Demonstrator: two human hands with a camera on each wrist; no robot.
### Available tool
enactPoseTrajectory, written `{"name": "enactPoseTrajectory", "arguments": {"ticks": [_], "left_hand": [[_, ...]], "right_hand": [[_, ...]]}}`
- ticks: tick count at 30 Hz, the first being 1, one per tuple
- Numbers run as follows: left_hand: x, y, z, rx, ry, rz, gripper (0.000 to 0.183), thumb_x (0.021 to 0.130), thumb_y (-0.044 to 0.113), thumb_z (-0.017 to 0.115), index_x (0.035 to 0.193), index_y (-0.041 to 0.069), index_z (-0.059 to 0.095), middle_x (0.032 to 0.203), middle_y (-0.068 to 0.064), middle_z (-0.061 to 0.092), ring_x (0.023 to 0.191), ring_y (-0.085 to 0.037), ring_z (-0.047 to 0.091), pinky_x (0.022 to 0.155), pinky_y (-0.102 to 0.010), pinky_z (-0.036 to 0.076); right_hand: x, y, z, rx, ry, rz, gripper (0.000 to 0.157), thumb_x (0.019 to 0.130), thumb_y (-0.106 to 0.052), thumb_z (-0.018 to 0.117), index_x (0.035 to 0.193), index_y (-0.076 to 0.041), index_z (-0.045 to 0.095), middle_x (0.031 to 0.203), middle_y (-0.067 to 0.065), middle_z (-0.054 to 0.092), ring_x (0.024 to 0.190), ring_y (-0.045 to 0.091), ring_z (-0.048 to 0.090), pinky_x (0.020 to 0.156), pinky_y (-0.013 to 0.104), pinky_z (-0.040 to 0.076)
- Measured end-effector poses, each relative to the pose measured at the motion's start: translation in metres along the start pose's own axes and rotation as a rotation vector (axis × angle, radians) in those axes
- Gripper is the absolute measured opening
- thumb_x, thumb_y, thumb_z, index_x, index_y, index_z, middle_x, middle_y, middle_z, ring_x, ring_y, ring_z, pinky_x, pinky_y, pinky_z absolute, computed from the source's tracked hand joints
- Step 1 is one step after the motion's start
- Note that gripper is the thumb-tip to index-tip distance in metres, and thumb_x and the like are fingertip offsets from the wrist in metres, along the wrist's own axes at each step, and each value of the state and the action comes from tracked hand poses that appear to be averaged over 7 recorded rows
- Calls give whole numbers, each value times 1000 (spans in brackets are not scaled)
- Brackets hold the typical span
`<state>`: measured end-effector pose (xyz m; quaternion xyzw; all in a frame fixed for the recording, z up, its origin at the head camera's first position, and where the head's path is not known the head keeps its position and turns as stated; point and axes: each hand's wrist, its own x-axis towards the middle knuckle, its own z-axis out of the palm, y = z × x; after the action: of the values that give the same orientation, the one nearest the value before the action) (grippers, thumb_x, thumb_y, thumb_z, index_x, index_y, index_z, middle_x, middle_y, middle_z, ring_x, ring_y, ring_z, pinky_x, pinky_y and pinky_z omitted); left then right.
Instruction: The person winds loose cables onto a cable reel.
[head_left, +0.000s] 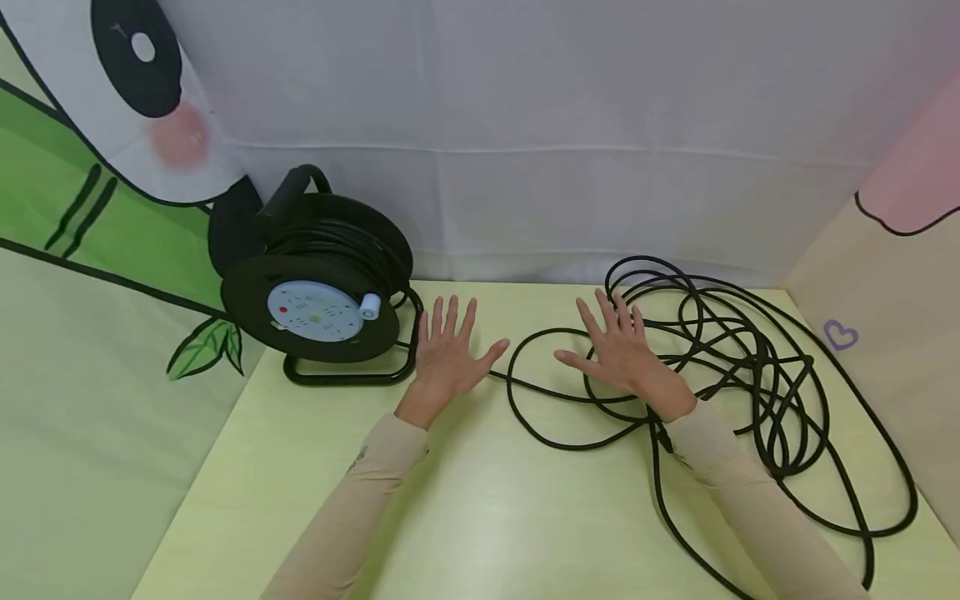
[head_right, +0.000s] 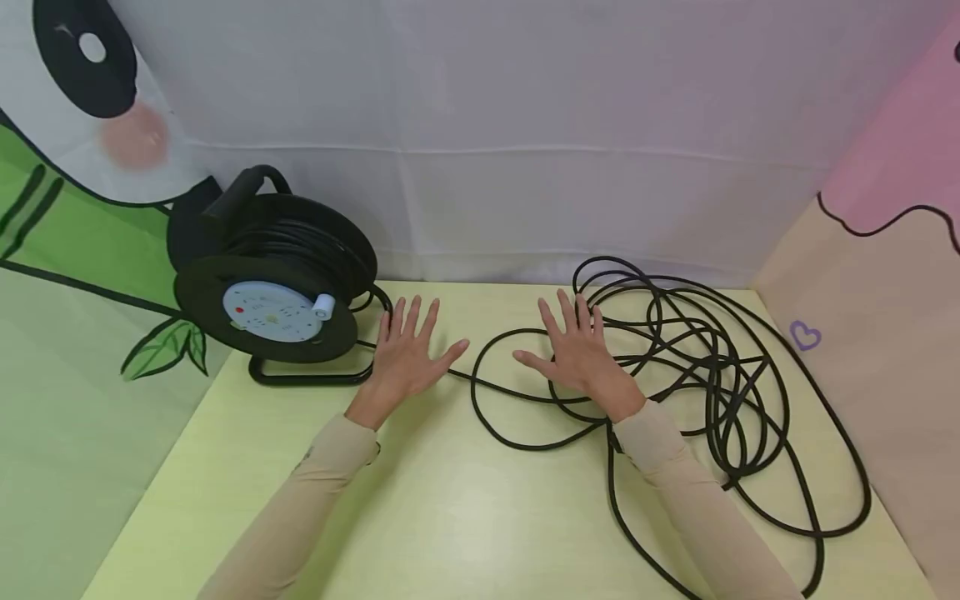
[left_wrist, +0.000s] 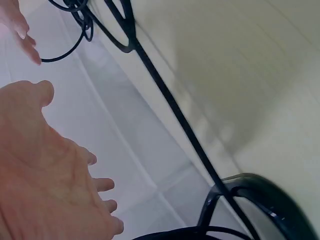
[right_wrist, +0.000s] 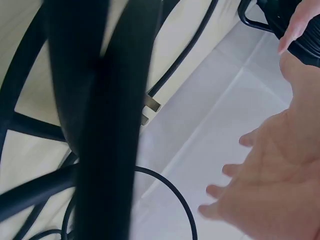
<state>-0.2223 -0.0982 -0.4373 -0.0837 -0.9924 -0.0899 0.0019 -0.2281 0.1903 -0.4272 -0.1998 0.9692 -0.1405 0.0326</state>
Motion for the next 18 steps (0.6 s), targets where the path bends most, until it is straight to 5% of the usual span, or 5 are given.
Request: {"name": "enactPoseTrajectory", "arguments": {"ticks": [5, 11, 18], "left_hand": [[-6, 8, -17, -49, 72, 45, 92, 98, 75, 38, 166, 17, 16, 170, -17, 14, 158, -36, 0, 128, -54, 3], [-7, 7, -38, -85, 182, 74, 86, 101, 67, 44, 162, 9, 29, 165, -21, 27, 154, -42, 17, 126, -55, 17], [-9, 4, -62, -131, 363, 127, 72, 103, 55, 51, 152, 3, 45, 151, -23, 47, 141, -44, 39, 117, -56, 34]], "right_hand": [[-5, 2, -3, 57, 24, -79, 77, 108, -46, 51, 163, -4, 18, 167, 27, 5, 153, 50, 2, 123, 67, 2], [-9, 2, -3, 82, 78, -174, 57, 108, -31, 57, 150, 5, 42, 154, 33, 34, 142, 54, 31, 118, 69, 23], [-13, -2, -3, 65, 27, -236, 42, 105, -22, 62, 134, 10, 59, 130, 29, 60, 111, 42, 63, 93, 56, 54]]}}
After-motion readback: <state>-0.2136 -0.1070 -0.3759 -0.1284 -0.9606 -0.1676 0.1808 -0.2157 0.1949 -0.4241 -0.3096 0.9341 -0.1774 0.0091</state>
